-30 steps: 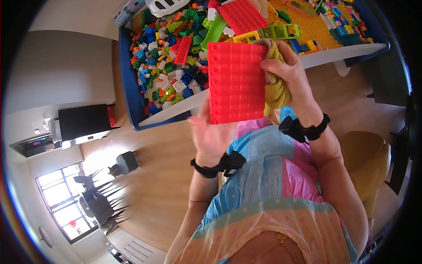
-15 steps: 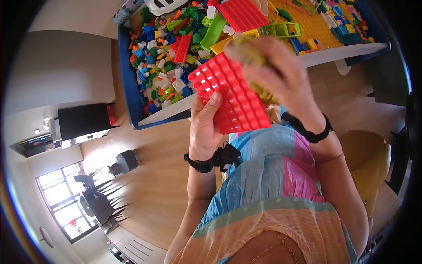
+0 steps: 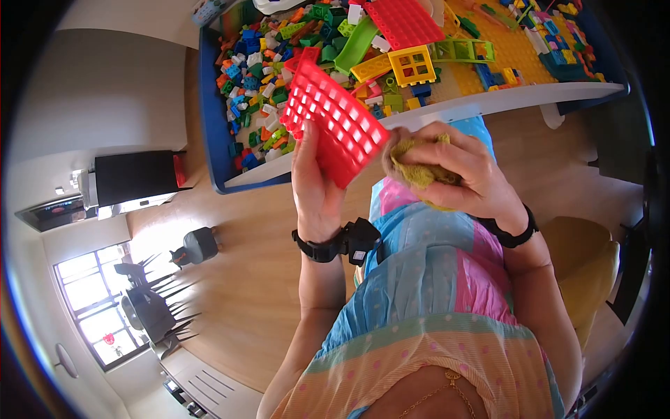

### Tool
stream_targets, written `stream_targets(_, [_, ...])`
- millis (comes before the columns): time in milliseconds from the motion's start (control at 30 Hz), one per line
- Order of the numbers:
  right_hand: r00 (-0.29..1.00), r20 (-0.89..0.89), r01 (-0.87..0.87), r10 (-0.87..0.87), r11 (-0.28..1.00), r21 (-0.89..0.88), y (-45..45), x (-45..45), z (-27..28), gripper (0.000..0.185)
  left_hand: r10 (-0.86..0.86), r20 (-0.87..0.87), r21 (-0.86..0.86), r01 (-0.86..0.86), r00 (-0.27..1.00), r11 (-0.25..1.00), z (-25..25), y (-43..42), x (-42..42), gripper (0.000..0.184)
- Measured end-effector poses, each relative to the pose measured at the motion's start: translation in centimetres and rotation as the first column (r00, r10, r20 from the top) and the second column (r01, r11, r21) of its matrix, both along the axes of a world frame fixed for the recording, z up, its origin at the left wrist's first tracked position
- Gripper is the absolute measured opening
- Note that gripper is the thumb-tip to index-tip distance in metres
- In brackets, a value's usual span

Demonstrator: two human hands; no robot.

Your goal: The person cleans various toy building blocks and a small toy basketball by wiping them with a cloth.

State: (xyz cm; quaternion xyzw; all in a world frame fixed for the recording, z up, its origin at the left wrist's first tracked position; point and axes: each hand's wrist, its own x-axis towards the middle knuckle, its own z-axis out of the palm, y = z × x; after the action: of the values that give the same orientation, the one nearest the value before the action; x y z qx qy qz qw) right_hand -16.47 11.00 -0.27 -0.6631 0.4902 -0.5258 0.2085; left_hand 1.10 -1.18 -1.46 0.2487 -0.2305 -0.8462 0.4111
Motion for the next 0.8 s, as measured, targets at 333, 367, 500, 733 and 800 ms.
stream_targets(333, [0.892, -0.141, 0.388, -0.43, 0.887, -0.251, -3.8, 2.4, 0.7, 0.043, -0.056, -0.374, 0.27, 0.167, 0.926, 0.948, -1.1, 0.6, -2.0, 0.038])
stream_targets(367, [0.912, -0.128, 0.354, -0.39, 0.905, -0.238, -3.8, 2.8, 0.2, 0.042, -0.059, -0.379, 0.286, 0.178, 0.923, 0.941, -0.9, 0.7, -2.1, 0.038])
stream_targets(500, [0.972, -0.141, 0.163, -0.19, 0.969, -0.185, -2.6, 4.6, -0.4, 0.039, -0.277, -0.543, 0.222, 0.453, 0.793, 0.863, -1.0, 0.1, -1.0, 0.05])
stream_targets(733, [0.998, -0.064, -0.016, 0.025, 0.989, 0.149, -1.5, 3.2, -3.3, 0.028, -0.024, -0.164, 0.024, 0.028, 0.986, 0.999, 0.4, -0.1, -0.4, 0.038])
stream_targets(800, [0.985, 0.122, 0.08, -0.124, 0.945, 0.317, -1.1, 1.8, -3.8, 0.027, 0.111, -0.047, -0.041, -0.113, 0.993, 0.993, 1.8, 0.6, -0.8, 0.036])
